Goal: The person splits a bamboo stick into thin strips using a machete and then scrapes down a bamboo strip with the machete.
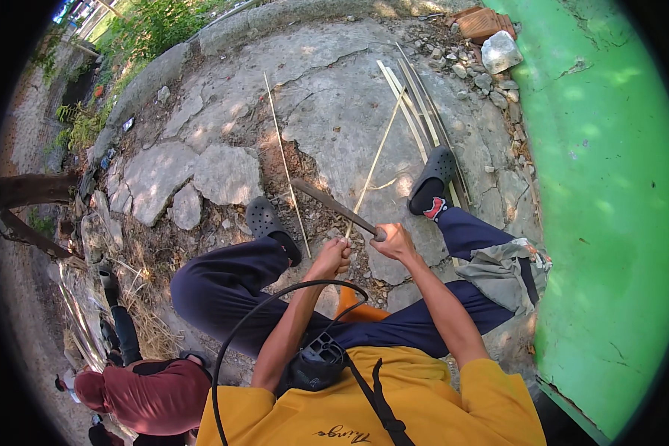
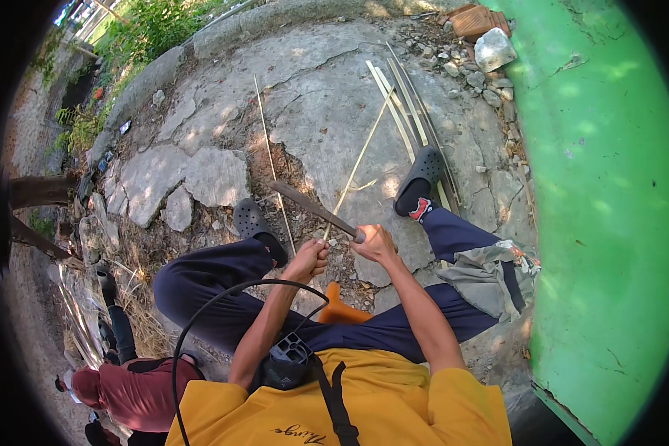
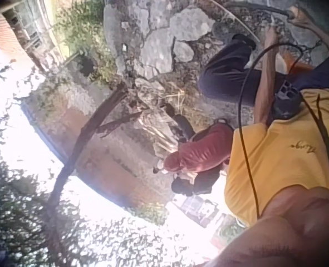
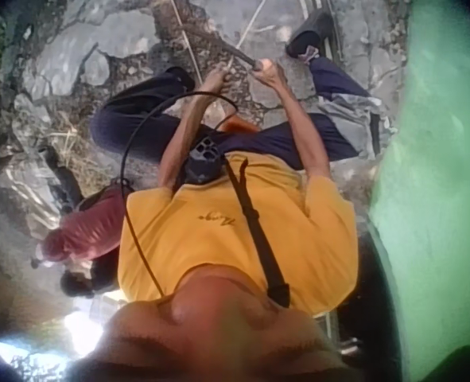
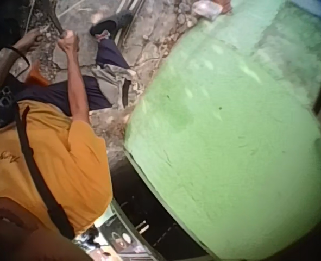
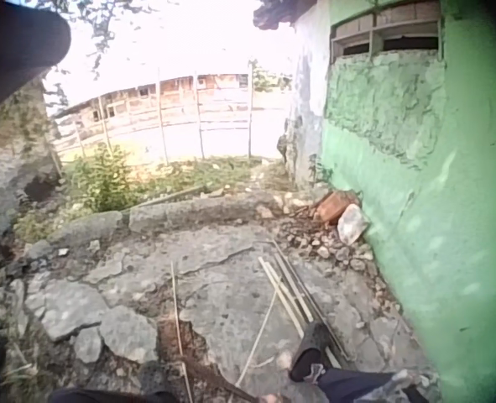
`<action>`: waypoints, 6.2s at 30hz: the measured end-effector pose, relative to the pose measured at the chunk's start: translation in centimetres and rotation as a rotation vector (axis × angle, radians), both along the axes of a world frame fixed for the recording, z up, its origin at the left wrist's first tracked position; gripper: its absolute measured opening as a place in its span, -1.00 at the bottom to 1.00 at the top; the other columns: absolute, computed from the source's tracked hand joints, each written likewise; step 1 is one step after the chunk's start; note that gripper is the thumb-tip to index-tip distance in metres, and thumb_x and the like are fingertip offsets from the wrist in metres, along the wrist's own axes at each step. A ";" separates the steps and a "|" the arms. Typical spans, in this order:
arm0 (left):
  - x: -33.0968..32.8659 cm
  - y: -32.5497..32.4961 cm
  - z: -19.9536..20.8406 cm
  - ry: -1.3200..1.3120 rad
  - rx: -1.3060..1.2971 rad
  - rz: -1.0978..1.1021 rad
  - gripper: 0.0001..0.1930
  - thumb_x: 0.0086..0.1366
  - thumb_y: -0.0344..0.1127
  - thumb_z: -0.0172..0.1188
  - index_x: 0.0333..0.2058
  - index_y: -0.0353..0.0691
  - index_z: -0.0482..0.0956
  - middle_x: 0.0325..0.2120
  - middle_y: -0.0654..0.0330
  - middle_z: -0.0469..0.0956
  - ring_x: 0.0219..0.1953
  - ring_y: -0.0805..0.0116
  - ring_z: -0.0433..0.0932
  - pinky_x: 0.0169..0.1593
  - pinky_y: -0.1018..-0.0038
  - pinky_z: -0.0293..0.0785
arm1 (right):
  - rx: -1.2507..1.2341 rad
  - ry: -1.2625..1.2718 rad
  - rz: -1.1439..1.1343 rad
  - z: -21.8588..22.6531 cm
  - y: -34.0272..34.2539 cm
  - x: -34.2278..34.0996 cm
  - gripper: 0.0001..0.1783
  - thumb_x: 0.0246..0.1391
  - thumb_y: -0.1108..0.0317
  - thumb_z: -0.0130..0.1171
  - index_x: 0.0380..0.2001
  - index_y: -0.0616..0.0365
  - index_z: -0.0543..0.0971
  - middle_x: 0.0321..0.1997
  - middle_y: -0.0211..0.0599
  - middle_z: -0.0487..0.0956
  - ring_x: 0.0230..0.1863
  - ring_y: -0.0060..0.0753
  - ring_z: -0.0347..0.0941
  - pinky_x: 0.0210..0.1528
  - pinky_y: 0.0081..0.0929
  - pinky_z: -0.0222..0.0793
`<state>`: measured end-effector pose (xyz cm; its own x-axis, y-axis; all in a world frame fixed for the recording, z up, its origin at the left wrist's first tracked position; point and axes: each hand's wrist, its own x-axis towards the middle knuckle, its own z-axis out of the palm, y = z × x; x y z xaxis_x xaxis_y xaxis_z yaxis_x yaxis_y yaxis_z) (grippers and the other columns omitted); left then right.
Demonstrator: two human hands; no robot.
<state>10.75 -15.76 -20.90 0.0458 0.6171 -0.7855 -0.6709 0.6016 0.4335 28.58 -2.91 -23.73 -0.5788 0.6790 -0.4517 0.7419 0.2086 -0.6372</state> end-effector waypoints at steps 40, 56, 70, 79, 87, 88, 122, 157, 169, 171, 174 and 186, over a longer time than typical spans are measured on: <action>-1.1 0.3 0.8 -0.321 0.008 0.169 -0.84 0.57 -0.28 -0.19 -0.25 -0.13 0.30 -0.62 0.48 0.10 -0.71 0.70 -0.02 -0.73 0.66 -0.18 | 0.064 0.041 -0.001 0.5 0.4 -1.2 -0.67 -0.15 0.09 0.35 -0.34 0.05 0.65 -0.40 -0.03 0.65 -0.27 0.15 0.60 -0.21 -0.06 0.51; 0.5 0.0 1.3 -0.264 0.060 0.043 -0.81 0.59 -0.21 -0.18 -0.24 -0.11 0.30 -0.61 0.47 0.09 -0.70 0.68 -0.01 -0.70 0.63 -0.14 | 0.136 0.084 -0.114 -2.0 2.4 0.5 -0.69 -0.17 0.11 0.34 -0.39 0.07 0.66 -0.46 -0.02 0.65 -0.32 0.20 0.59 -0.28 -0.04 0.50; -1.0 0.5 1.8 -0.151 0.046 0.099 -0.81 0.59 -0.22 -0.21 -0.26 -0.10 0.28 -0.59 0.47 0.11 -0.70 0.68 -0.04 -0.70 0.65 -0.17 | 0.112 0.115 -0.020 1.1 0.9 -2.0 -0.71 -0.15 0.19 0.30 -0.44 0.19 0.58 -0.49 0.01 0.59 -0.39 0.18 0.54 -0.33 -0.10 0.45; 0.1 0.4 1.2 -0.202 0.042 0.052 -0.79 0.60 -0.16 -0.19 -0.24 -0.09 0.27 -0.60 0.47 0.08 -0.70 0.68 -0.04 -0.71 0.64 -0.17 | 0.131 0.065 -0.094 -0.5 2.1 -0.1 -0.67 -0.15 0.10 0.34 -0.42 0.13 0.63 -0.49 0.00 0.63 -0.35 0.23 0.58 -0.29 -0.06 0.49; -0.4 0.4 1.3 -0.178 0.097 0.072 -0.78 0.60 -0.14 -0.17 -0.23 -0.10 0.28 -0.59 0.47 0.10 -0.70 0.67 -0.02 -0.69 0.63 -0.13 | 0.117 0.155 0.036 1.2 -0.3 -0.4 -0.67 -0.16 0.10 0.35 -0.43 0.12 0.60 -0.47 -0.02 0.62 -0.31 0.24 0.57 -0.28 -0.03 0.48; -0.1 0.3 1.5 -0.110 0.088 0.046 -0.78 0.59 -0.14 -0.17 -0.24 -0.10 0.29 -0.59 0.46 0.10 -0.70 0.67 -0.01 -0.69 0.63 -0.12 | 0.114 0.152 0.034 0.9 0.2 -0.1 -0.67 -0.16 0.10 0.35 -0.43 0.12 0.60 -0.47 -0.02 0.62 -0.31 0.24 0.57 -0.28 -0.03 0.48; 0.6 -1.1 2.4 -0.096 0.030 0.080 -0.79 0.59 -0.17 -0.16 -0.25 -0.10 0.29 -0.59 0.46 0.10 -0.70 0.68 -0.02 -0.68 0.64 -0.14 | 0.165 0.109 -0.138 -1.5 2.3 -2.2 -0.66 -0.15 0.09 0.36 -0.39 0.12 0.65 -0.39 0.07 0.64 -0.24 0.25 0.58 -0.22 -0.02 0.49; -1.5 -3.5 6.3 -0.251 0.001 0.188 -0.84 0.56 -0.23 -0.10 -0.24 -0.14 0.31 -0.63 0.46 0.10 -0.72 0.69 -0.01 -0.75 0.66 -0.14 | 0.173 0.127 0.002 -0.9 1.6 -2.4 -0.65 -0.17 0.08 0.38 -0.31 0.02 0.67 -0.37 0.05 0.66 -0.25 0.22 0.60 -0.21 0.02 0.51; -3.8 -5.9 11.6 -0.164 -0.039 0.054 -0.75 0.54 -0.12 -0.03 -0.12 -0.20 0.33 -0.52 0.37 0.22 -0.64 0.63 0.03 -0.59 0.63 0.02 | 0.114 0.124 -0.079 -1.7 5.8 -4.1 -0.61 -0.12 0.04 0.36 -0.30 0.10 0.70 -0.31 0.02 0.69 -0.19 0.20 0.62 -0.14 -0.01 0.51; -5.3 -5.1 14.1 0.130 0.038 -0.085 -0.46 0.48 -0.13 0.09 0.24 -0.25 0.10 -0.21 0.10 0.45 -0.52 0.50 0.38 -0.52 0.56 0.35 | 0.100 0.161 -0.078 -0.8 6.1 -5.0 -0.59 -0.10 0.03 0.37 -0.31 0.15 0.69 -0.34 -0.03 0.70 -0.26 0.11 0.64 -0.19 -0.07 0.52; -7.2 -3.6 18.7 0.624 0.242 -0.217 -0.12 0.39 -0.42 0.19 0.44 -0.23 -0.29 0.24 -0.28 0.27 -0.24 0.23 0.66 -0.24 0.36 0.67 | -0.022 0.214 -0.047 1.9 8.4 -7.0 -0.56 -0.04 0.03 0.36 -0.32 0.23 0.66 -0.43 -0.12 0.67 -0.42 -0.15 0.61 -0.32 -0.23 0.49; -14.2 3.9 35.4 1.626 0.724 0.127 -0.64 0.37 -0.48 0.23 0.12 -0.29 0.46 -0.22 0.05 0.71 -0.20 0.38 0.69 -0.12 0.46 0.63 | -0.530 0.530 -0.107 18.6 10.1 -12.5 -0.62 0.24 0.06 0.16 -0.34 0.22 0.46 -0.61 -0.42 0.41 -0.65 -0.57 0.36 -0.57 -0.49 0.31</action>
<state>-3.47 -11.89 14.52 -0.4939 0.7635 0.4162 0.6374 -0.0077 0.7705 16.08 7.16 -5.10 -0.7522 0.5132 -0.4135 0.3078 -0.2812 -0.9089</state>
